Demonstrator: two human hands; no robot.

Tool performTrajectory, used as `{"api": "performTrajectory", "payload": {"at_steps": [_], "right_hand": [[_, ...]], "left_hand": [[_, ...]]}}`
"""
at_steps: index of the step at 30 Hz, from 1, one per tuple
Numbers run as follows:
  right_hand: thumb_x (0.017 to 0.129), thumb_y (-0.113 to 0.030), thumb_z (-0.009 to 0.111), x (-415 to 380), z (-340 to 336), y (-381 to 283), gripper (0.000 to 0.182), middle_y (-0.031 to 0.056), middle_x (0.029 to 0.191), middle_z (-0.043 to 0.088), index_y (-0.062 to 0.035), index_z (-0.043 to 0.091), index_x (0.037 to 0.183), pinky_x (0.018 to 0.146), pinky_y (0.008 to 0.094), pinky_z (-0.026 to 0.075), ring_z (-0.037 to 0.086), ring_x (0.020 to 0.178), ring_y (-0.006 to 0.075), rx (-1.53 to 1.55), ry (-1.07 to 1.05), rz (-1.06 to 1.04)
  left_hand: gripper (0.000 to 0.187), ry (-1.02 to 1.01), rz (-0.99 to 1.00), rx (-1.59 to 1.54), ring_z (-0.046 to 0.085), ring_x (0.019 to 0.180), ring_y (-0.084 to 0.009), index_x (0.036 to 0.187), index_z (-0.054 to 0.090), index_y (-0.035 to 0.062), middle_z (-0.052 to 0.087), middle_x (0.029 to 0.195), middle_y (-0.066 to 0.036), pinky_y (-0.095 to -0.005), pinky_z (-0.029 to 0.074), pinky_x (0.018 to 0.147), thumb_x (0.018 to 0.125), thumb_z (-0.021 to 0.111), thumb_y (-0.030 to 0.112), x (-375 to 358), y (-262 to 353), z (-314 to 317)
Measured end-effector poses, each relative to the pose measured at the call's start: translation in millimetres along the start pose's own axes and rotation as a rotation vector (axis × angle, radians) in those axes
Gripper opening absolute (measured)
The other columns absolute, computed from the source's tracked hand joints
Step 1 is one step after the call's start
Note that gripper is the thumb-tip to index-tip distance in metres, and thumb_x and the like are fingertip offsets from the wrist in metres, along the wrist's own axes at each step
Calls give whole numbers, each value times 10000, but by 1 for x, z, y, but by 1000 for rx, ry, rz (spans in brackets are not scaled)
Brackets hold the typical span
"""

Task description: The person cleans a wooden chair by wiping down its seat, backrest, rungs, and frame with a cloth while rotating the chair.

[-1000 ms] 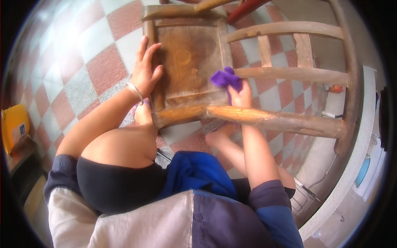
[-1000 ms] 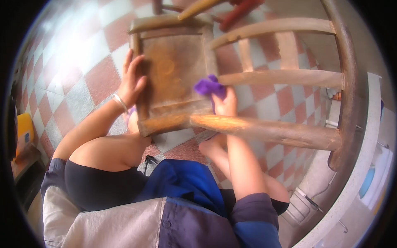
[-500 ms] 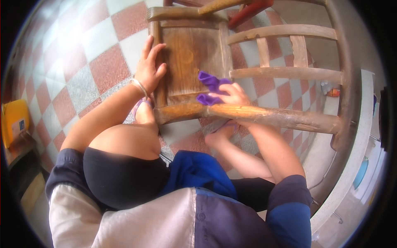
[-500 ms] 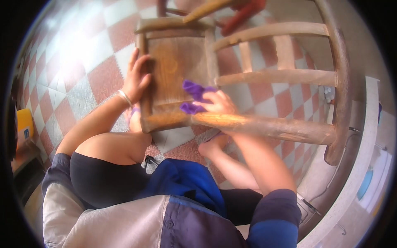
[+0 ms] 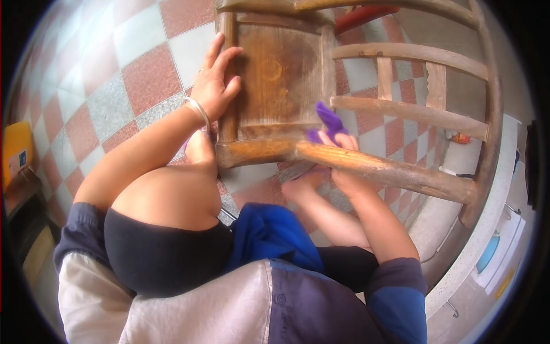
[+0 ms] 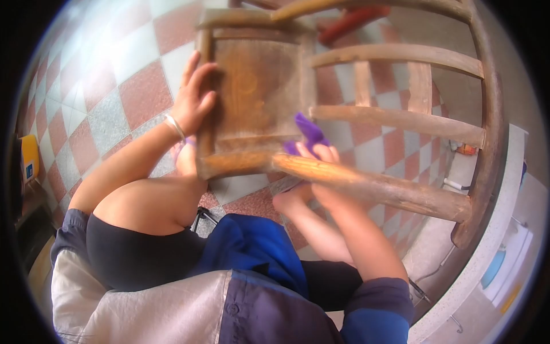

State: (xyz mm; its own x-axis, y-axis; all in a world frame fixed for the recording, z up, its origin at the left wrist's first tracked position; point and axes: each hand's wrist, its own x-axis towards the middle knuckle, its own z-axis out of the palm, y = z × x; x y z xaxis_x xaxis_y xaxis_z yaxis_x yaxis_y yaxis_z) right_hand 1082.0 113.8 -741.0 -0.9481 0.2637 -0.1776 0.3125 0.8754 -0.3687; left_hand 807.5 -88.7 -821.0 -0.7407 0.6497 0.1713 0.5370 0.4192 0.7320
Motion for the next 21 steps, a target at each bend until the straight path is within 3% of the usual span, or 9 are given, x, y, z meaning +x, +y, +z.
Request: {"api": "performTrajectory", "payload": {"at_steps": [4,7,10,12,13,16,18,20,21], "right_hand": [[898,-127,585,15,9,-9,354,110,1190,502,-162,626,1248,962,351,415,496,1057,288,32,20,1],[891,-120,594,-7,27,-27,315,137,1181,535,-125,636,1203,970,382,415,528,1053,319,417,302,241],[903,-73,572,-47,39,-26,265,130,1116,601,-66,618,1163,961,380,437,559,1074,288,358,362,193],[911,-60,555,-66,19,-38,257,118,1081,626,-41,603,1163,958,360,447,567,1087,241,518,258,341],[944,-61,518,-75,-4,-48,259,94,1128,624,11,574,1187,970,318,439,571,1081,184,855,231,502],[990,-56,441,-92,-72,-64,292,92,1228,593,60,523,1245,1008,312,413,553,1132,172,1264,230,381],[995,-55,427,-90,-105,-88,301,97,1250,580,51,517,1262,1015,317,407,541,1151,173,1211,248,230],[980,-41,439,-85,-138,-113,323,127,1302,540,22,510,1289,1025,334,404,520,1191,196,1165,189,74],[964,-28,458,-80,-151,-127,349,154,1345,506,-3,507,1308,1030,349,404,505,1222,219,1144,123,-7]], "left_hand": [[554,-44,-32,-7,309,1381,-407,1349,464,175,165,1573,-144,-445,346,1118,815,611,168,0,4,-7],[560,-65,-24,-11,308,1382,-407,1359,454,180,154,1577,-140,-446,347,1116,823,618,179,4,1,-7],[558,-120,-22,32,322,1382,-392,1375,443,185,128,1584,-135,-432,343,1123,850,630,200,4,4,-12],[567,-313,-35,120,326,1387,-373,1393,434,174,139,1581,-137,-421,338,1128,864,633,212,14,7,-33],[571,-407,-49,169,327,1390,-364,1402,429,168,144,1579,-139,-415,336,1131,871,635,218,21,13,-40],[568,-761,-25,392,379,1362,-337,1405,433,131,227,1553,-153,-405,348,1127,888,641,240,49,66,-97],[365,-962,20,56,584,1122,-243,1251,547,38,584,1232,-141,-370,459,1016,906,624,128,41,157,-134],[261,-1128,106,-566,591,1004,-150,1173,610,47,654,1049,-61,-300,469,922,963,584,198,12,174,-117],[240,-1196,-201,-837,563,980,-109,1164,606,53,641,1058,-39,-277,463,891,976,573,199,-4,190,-111]]}}
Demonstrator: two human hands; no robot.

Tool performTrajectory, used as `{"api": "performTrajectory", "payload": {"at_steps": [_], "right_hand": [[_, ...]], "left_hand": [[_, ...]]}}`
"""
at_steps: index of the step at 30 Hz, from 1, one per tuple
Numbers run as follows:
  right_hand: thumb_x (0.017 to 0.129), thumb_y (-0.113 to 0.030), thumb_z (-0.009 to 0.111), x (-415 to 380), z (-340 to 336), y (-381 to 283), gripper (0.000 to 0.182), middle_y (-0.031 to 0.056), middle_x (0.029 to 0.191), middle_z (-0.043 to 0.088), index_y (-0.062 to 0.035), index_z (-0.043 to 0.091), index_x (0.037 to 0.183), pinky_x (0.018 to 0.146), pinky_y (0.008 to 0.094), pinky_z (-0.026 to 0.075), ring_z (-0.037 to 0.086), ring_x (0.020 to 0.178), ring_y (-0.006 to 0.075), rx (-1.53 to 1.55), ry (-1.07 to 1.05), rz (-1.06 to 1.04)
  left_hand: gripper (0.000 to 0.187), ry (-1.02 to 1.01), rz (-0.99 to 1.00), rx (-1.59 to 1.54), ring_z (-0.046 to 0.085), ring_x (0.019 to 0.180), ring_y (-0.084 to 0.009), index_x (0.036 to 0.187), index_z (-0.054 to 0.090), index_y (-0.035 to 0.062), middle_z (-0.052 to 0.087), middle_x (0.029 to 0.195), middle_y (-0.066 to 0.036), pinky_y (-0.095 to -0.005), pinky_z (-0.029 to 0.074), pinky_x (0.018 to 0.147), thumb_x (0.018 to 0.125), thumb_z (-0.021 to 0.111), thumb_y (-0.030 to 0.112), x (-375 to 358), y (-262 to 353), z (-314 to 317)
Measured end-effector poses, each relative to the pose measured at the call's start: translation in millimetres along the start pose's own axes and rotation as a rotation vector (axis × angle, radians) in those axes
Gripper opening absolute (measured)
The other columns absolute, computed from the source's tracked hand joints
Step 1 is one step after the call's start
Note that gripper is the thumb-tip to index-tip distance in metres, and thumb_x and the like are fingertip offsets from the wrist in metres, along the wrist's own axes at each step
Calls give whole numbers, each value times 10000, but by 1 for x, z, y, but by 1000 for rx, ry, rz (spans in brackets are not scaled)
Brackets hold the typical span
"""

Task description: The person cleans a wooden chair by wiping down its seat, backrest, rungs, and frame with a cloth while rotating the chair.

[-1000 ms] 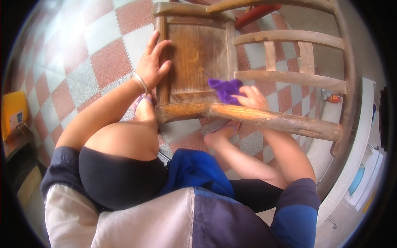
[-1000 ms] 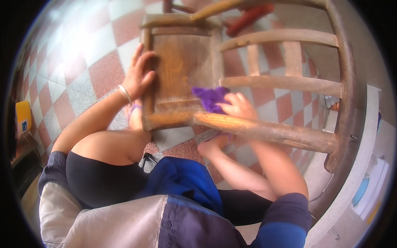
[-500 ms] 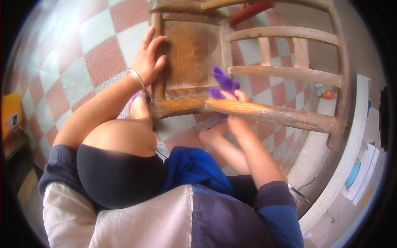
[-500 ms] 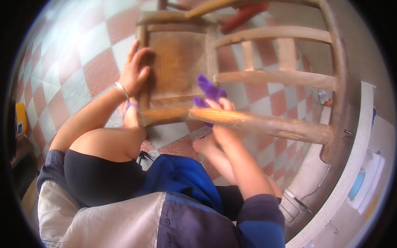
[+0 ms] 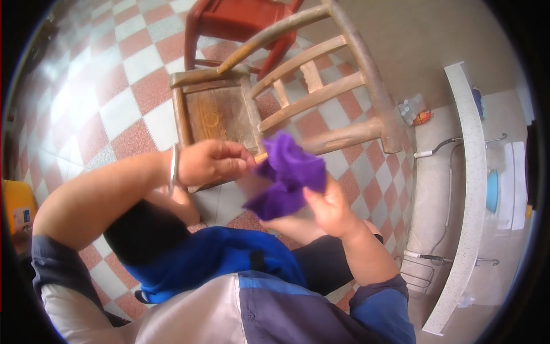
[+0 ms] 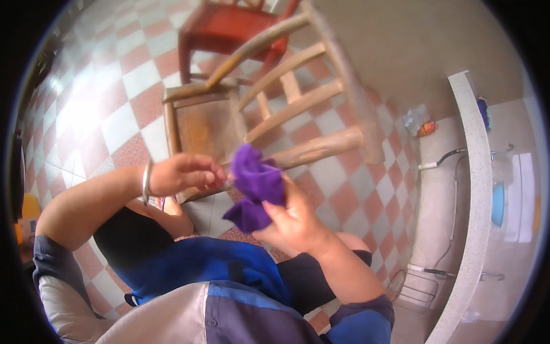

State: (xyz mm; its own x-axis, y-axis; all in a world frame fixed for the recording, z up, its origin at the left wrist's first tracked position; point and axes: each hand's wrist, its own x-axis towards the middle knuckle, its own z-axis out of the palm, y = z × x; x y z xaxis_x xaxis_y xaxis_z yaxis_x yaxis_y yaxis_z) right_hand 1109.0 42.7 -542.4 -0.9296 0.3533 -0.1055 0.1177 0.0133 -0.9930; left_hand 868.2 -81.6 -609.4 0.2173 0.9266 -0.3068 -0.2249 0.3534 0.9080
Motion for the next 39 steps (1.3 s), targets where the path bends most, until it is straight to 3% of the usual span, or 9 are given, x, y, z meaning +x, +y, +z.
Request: {"api": "performTrajectory", "payload": {"at_steps": [7,8,11,13,16,24,28,32,39], "right_hand": [[742,-329,757,6,35,-41,666,210,1423,417,-141,528,1338,1053,525,353,419,1287,408,-1257,-365,-495],[748,-326,754,2,13,-54,656,166,1397,474,-154,529,1340,1062,523,344,433,1294,367,-1132,-285,-519],[840,-273,679,7,-73,-70,587,148,1345,531,-90,494,1366,1046,438,368,477,1261,339,-1233,510,-625],[924,-246,610,19,-121,-49,560,163,1321,551,-45,424,1413,1047,445,367,485,1258,334,-1278,803,-471],[1005,-280,496,22,-146,-32,572,173,1382,498,-7,310,1471,1006,372,413,489,1275,272,172,331,-111],[1025,-198,425,14,-137,-23,554,235,1369,485,27,226,1490,1061,378,385,500,1265,279,176,427,-169],[1018,-184,429,15,-134,-23,550,234,1340,513,25,234,1488,1060,374,386,504,1261,270,104,446,-180],[1010,-184,443,16,-135,-22,546,232,1335,517,32,263,1477,1062,366,384,506,1258,264,41,454,-224],[1011,-162,409,18,-123,-28,514,247,1349,500,25,282,1473,1077,375,371,490,1277,273,122,472,-192]], "left_hand": [[603,140,579,401,463,1303,-259,1435,368,36,446,1432,-152,-394,384,1084,907,580,236,7,-29,46],[537,337,676,1049,500,1269,-275,1415,380,19,453,1424,-167,-401,454,1028,986,477,327,6,-32,50],[368,649,389,258,547,1115,-353,1095,577,-22,594,1155,-151,-473,480,889,968,486,311,37,-74,54],[274,836,483,1070,586,968,-278,1027,584,-5,616,968,-105,-428,498,769,971,512,253,54,-47,54],[195,853,945,1158,596,978,-286,1052,622,69,623,1013,-114,-426,475,870,894,578,175,110,-2,81],[172,797,770,739,627,604,-369,1007,551,32,610,663,-168,-457,501,575,842,551,83,168,38,120],[243,630,751,488,648,920,-276,1129,553,-1,634,1029,-174,-403,521,828,914,520,108,138,-83,62],[330,817,328,925,660,890,-319,1131,596,33,655,915,-174,-383,519,851,839,669,167,114,-96,63],[235,840,948,1180,578,806,-303,1019,600,44,620,1027,-126,-381,546,692,836,628,189,166,1,84]]}}
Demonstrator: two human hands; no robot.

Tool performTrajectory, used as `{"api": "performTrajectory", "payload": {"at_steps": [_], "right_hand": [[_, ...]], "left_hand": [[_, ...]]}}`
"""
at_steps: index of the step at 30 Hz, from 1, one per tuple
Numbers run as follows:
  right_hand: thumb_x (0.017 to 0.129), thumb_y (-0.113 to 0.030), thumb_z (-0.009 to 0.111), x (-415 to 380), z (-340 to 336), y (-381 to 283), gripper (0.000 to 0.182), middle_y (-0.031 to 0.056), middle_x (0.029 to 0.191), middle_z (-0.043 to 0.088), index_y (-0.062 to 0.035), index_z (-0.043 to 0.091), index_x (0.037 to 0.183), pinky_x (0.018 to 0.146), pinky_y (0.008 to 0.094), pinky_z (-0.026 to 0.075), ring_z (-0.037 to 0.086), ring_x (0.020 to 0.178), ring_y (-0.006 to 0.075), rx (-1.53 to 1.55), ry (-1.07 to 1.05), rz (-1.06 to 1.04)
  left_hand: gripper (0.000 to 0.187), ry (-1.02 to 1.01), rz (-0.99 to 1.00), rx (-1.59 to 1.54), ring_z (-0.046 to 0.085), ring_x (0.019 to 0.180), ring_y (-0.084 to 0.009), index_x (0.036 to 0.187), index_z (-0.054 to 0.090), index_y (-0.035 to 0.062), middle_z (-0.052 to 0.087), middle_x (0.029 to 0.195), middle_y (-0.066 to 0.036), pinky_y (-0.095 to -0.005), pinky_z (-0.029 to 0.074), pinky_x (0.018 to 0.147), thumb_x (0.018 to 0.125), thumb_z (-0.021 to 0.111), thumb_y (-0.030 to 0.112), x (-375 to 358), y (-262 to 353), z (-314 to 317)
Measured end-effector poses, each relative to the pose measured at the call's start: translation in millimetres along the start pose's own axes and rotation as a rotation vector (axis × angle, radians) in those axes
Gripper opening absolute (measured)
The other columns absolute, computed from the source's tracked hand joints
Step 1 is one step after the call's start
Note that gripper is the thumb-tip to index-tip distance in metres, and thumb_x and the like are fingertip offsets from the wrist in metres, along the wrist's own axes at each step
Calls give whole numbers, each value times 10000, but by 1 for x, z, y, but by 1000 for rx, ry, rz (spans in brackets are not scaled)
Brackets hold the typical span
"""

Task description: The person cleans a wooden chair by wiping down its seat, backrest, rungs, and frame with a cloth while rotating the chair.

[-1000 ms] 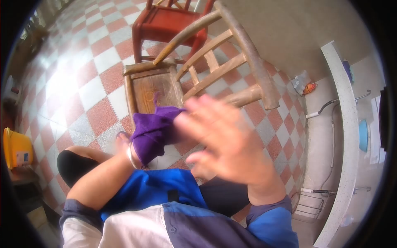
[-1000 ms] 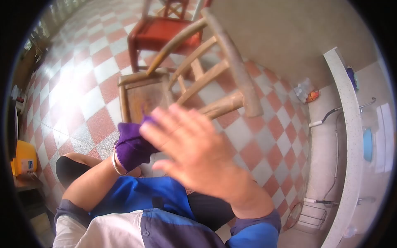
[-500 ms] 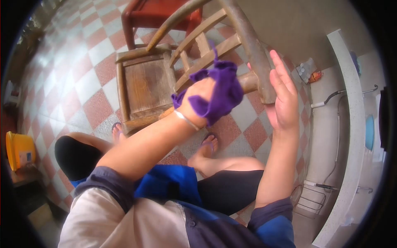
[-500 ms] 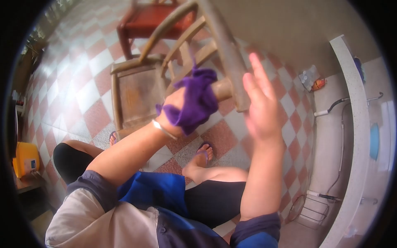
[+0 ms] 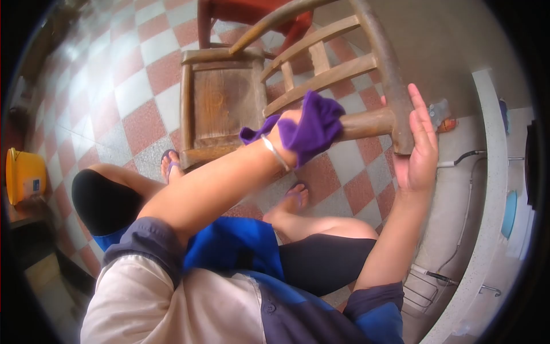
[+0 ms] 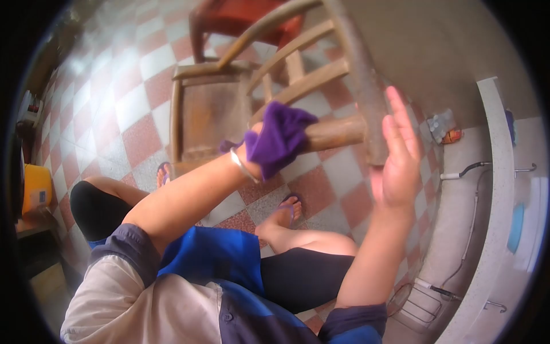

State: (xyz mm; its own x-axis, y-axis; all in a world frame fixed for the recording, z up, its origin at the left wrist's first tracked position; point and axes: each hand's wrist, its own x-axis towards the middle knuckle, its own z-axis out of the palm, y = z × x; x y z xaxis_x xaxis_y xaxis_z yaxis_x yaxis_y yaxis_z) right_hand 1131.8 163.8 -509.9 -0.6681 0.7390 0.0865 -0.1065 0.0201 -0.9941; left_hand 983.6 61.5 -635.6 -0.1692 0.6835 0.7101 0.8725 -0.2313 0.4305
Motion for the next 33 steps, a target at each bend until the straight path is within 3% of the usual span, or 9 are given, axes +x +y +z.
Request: {"api": "performTrajectory", "payload": {"at_steps": [1,5,6,12,15,25,28,31,33], "right_hand": [[1012,-165,405,0,0,0,513,250,1349,498,25,282,1473,1078,379,371,484,1283,276,-10,-13,12],[1016,-181,392,-1,3,-3,512,240,1362,490,27,283,1471,1081,395,371,469,1301,283,-33,-14,43],[1017,-184,394,-1,3,-2,513,233,1367,489,27,282,1471,1081,393,372,471,1299,281,-18,-11,37],[1017,-204,415,-7,4,-3,507,195,1390,476,23,318,1459,1066,367,388,480,1292,265,-108,-37,-7],[1016,-205,420,-8,4,-2,504,193,1379,487,21,327,1457,1064,367,390,484,1288,265,-94,-15,-10],[1000,-137,428,-2,6,-4,483,200,1332,528,28,347,1446,1053,359,388,519,1239,253,-7,12,15],[1003,-139,421,-7,8,-4,477,200,1327,532,27,350,1445,1052,356,388,521,1234,248,-28,15,2],[1009,-172,408,-7,7,-5,485,201,1342,517,13,342,1452,1062,372,389,512,1252,259,-85,8,-18],[1011,-191,403,-10,5,-2,491,204,1348,511,4,339,1457,1066,380,389,509,1258,264,-121,11,-13]], "left_hand": [[222,20,192,208,575,837,-293,1000,601,44,625,1049,-105,-368,545,682,827,620,181,-4,-7,7],[314,-48,-97,69,593,887,-309,1120,621,93,629,1187,-56,-369,544,784,809,577,100,-51,-7,-7],[400,-25,-409,-561,623,940,-345,1184,605,111,635,1202,-108,-406,539,844,792,546,67,-70,-21,-6],[354,-85,-538,-139,615,851,-378,1122,629,55,646,893,-180,-423,515,770,780,633,147,-129,-30,-12],[442,110,-333,-223,629,809,-360,1128,620,65,628,934,-184,-427,515,711,701,720,123,-84,-15,4],[159,-520,-366,-280,639,881,-217,886,618,32,627,1009,-169,-378,507,788,882,600,190,-12,-23,-24],[234,-516,-210,-150,604,873,-244,1031,584,39,614,983,-136,-324,428,778,858,619,193,-27,-30,-20],[199,-97,172,-49,579,905,-250,964,602,48,614,970,-120,-313,401,742,806,648,160,-55,-38,-13],[174,-175,-57,79,553,952,-321,911,617,57,609,985,-165,-382,429,773,753,650,121,-64,-15,-8]]}}
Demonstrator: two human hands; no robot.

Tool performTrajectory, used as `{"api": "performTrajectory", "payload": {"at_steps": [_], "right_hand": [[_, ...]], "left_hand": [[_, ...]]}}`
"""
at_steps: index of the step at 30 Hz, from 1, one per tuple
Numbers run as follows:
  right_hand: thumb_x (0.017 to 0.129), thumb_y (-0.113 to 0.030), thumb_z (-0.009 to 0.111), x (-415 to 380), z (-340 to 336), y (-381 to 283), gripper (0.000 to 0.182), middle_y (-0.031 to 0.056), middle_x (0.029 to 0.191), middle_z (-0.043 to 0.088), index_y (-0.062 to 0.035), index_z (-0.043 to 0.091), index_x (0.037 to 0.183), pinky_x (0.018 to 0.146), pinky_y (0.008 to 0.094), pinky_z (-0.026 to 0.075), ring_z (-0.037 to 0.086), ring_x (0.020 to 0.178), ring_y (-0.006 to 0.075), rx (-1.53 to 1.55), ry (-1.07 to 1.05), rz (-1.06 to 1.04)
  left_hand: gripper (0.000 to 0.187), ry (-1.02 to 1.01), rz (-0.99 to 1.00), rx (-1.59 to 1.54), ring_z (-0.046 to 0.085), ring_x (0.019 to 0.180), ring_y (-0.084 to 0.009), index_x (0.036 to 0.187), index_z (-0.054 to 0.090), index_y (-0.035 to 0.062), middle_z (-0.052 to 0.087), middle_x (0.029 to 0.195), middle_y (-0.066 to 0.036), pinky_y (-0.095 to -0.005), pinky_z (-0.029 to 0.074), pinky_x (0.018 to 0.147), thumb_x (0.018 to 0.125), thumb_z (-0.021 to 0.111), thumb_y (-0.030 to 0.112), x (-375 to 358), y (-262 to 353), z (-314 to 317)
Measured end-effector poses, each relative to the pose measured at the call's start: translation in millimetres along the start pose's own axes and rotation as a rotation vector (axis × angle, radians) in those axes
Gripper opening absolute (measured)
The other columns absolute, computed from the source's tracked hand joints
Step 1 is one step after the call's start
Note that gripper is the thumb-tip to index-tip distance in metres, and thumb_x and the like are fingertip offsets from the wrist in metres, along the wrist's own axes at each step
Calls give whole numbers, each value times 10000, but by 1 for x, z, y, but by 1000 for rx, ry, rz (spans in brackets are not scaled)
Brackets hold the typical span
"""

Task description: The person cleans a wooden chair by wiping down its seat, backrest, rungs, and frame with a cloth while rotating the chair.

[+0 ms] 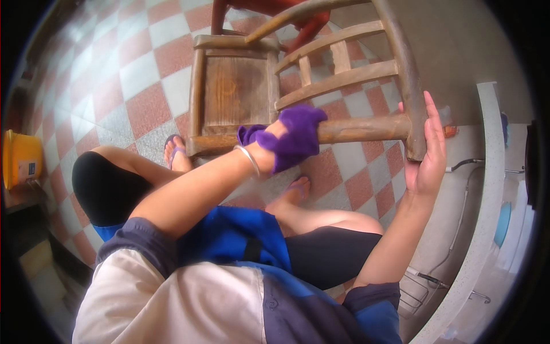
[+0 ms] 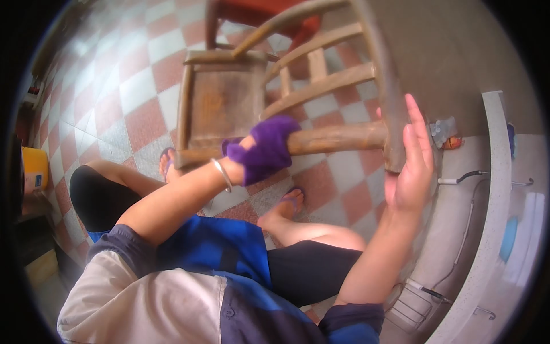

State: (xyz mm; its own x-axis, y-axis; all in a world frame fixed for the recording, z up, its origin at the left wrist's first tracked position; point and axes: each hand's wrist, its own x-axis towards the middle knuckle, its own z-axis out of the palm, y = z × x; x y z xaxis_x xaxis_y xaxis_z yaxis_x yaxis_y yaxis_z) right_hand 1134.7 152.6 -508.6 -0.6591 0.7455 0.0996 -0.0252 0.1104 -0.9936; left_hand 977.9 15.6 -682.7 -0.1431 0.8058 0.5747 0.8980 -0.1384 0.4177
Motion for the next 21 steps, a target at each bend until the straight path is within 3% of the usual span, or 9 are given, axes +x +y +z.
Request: {"api": "performTrajectory", "payload": {"at_steps": [2,3,7,10,14,16,18,20,21], "right_hand": [[1010,-197,404,2,1,-2,493,208,1343,514,0,340,1458,1065,378,387,514,1251,262,-31,-4,2],[1010,-196,403,3,3,-3,493,212,1343,513,1,341,1457,1067,379,384,514,1250,262,-33,2,-12],[1008,-189,398,4,-4,0,494,228,1348,507,12,337,1455,1078,383,369,509,1254,267,-27,7,22],[1007,-181,394,12,-14,5,499,240,1358,495,27,323,1456,1085,387,360,498,1267,273,60,-18,41],[1003,-164,395,10,-12,4,509,256,1367,478,42,302,1459,1092,387,350,476,1288,280,154,-81,37],[998,-162,421,5,-6,0,517,208,1411,452,25,307,1467,1102,365,326,440,1315,248,142,-75,39],[996,-165,436,-2,4,1,521,175,1438,433,13,313,1470,1105,354,315,425,1325,228,95,9,-18],[1004,-160,429,-8,11,-2,505,134,1470,404,-7,324,1473,1106,342,309,411,1332,205,53,60,-50],[1009,-161,423,-10,13,-2,499,134,1471,402,-9,325,1474,1105,342,310,412,1331,206,42,80,-58]], "left_hand": [[173,127,-309,-268,555,958,-370,927,622,52,603,1006,-210,-441,459,812,773,625,132,5,16,3],[126,-6,-343,-310,592,877,-391,866,616,64,624,955,-204,-450,493,760,752,633,114,19,27,-15],[161,67,-325,-305,643,701,-371,856,614,59,637,743,-171,-446,512,592,712,662,114,50,32,1],[185,-258,-245,-463,645,703,-363,845,631,49,644,732,-182,-431,517,614,685,684,124,65,14,-11],[296,-722,-275,-1167,622,727,-138,904,657,16,691,813,-76,-329,511,653,728,755,233,77,-24,-8],[331,-734,-249,-1410,573,743,-103,950,662,26,676,846,-29,-307,502,664,743,758,266,70,-32,-4],[357,-758,-247,-993,623,717,-155,1000,651,26,684,793,-126,-320,515,683,730,729,247,78,-14,-31],[304,-422,-224,-755,677,756,-282,954,642,18,665,784,-207,-376,531,684,717,693,202,77,10,-27],[223,-250,-259,-556,659,806,-392,912,626,23,652,784,-230,-437,535,677,720,643,136,85,36,-34]]}}
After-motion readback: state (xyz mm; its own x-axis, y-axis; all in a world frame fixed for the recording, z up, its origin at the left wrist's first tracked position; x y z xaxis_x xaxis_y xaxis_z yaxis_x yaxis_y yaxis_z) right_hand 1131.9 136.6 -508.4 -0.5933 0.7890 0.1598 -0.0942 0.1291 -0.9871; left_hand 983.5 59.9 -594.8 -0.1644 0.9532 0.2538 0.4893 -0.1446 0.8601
